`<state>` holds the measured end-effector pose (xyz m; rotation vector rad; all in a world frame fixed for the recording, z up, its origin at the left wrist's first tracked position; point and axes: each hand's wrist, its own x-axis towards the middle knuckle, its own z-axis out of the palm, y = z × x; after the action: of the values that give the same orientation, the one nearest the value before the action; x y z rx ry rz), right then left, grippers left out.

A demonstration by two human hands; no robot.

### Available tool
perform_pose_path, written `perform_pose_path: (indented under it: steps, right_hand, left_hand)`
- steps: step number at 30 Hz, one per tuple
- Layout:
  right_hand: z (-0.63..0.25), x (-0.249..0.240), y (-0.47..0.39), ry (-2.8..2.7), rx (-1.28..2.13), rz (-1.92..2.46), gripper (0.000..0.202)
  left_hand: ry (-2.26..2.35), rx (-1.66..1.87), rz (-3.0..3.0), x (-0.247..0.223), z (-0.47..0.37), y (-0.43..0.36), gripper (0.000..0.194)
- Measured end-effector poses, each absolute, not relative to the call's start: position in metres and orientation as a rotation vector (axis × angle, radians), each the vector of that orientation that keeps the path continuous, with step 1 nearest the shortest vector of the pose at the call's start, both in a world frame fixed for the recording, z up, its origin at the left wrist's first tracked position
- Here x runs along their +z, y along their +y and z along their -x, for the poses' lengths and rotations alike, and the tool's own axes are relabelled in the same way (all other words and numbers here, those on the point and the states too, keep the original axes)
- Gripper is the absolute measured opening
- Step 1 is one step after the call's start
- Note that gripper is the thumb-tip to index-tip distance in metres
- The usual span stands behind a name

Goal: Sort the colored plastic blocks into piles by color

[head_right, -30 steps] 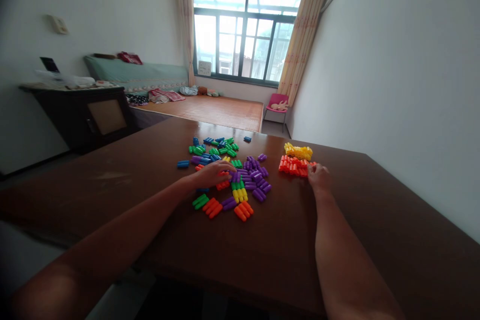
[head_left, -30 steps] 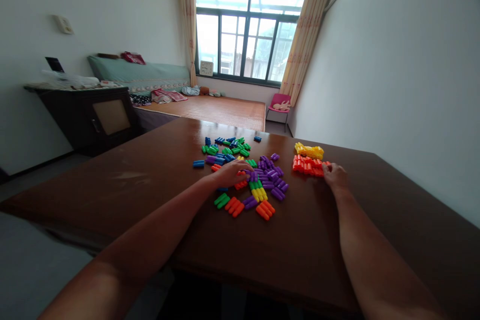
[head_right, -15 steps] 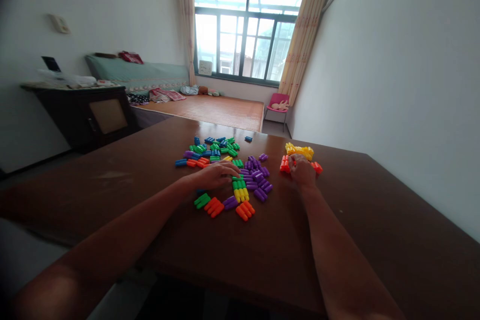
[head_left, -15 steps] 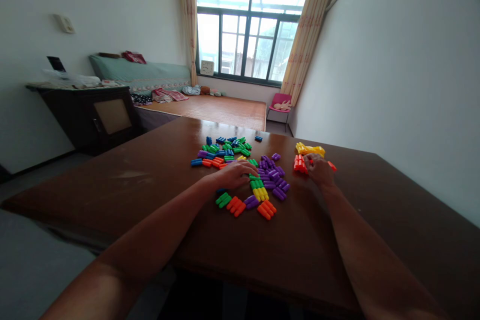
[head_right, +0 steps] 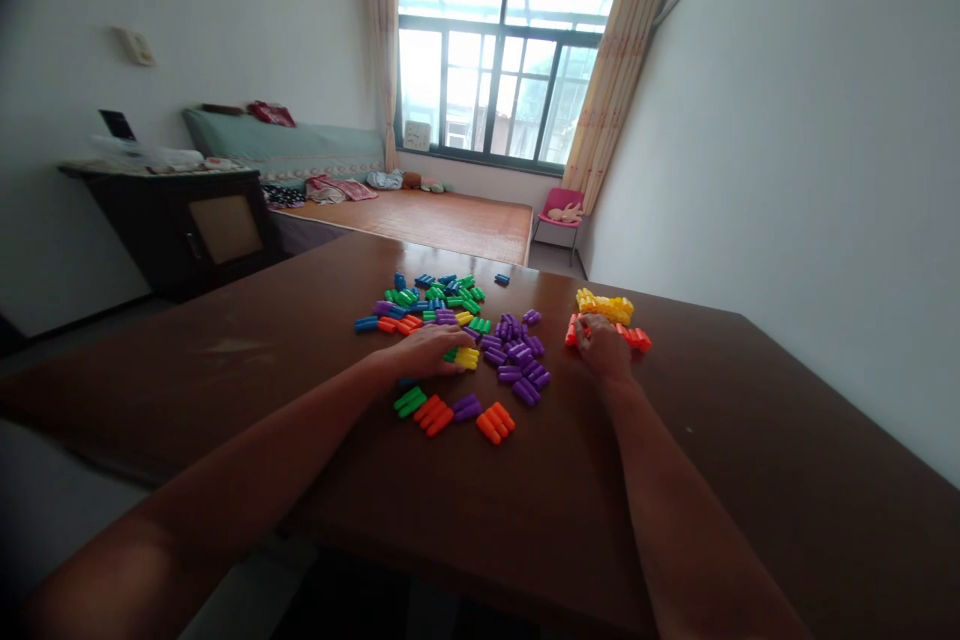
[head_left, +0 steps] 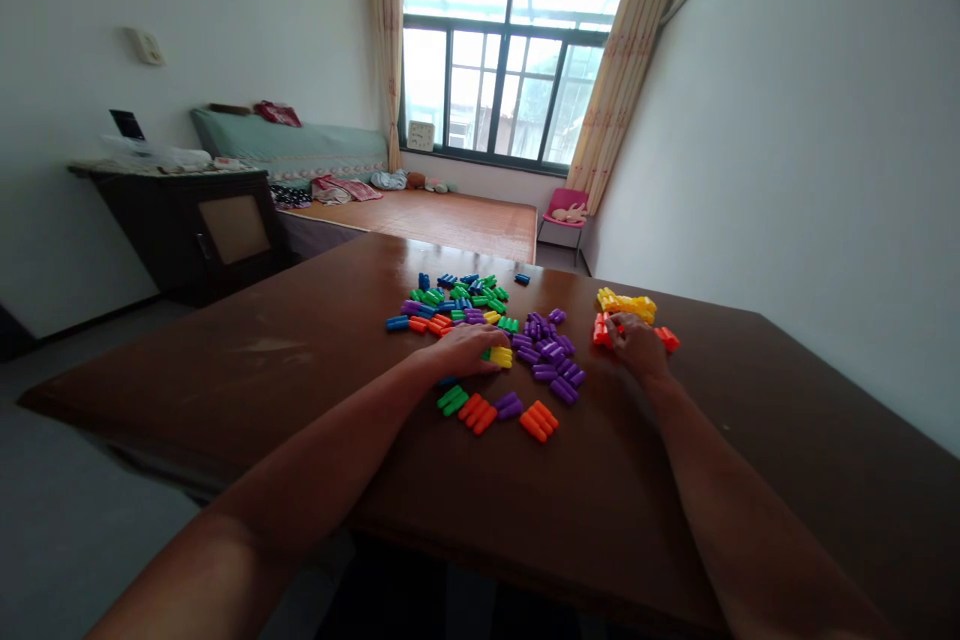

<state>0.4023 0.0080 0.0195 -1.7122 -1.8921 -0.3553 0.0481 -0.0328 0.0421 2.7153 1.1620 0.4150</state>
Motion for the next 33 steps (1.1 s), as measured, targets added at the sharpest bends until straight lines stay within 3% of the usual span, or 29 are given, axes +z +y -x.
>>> perform_pose_path:
  steps: [5,9,13,21,33]
  right_hand:
    - [-0.393,0.026,0.005,-1.901,-0.341,1.651,0.036]
    - [-0.381,0.030,0.002,-1.949,-0.277,1.590,0.033]
    - [-0.361,0.035,-0.002,-2.004,-0.080,1.426,0.033]
    - [-0.293,0.041,-0.028,-2.038,0.917,1.017,0.041]
    - [-0.274,0.038,-0.032,-1.722,1.108,0.947,0.039]
  left_hand:
    - [1.357,0.624,-2.569,0.041,-0.048,-0.028,0.033]
    - [1.247,0.925,-2.344,0.033,-0.048,-0.015,0.022]
    - [1.003,1.129,-1.949,0.028,-0.049,-0.007,0.030]
    - [0.697,1.102,-1.552,0.031,-0.063,-0.019,0.046]
    - [0.708,1.024,-1.687,0.020,-0.071,-0.014,0.037]
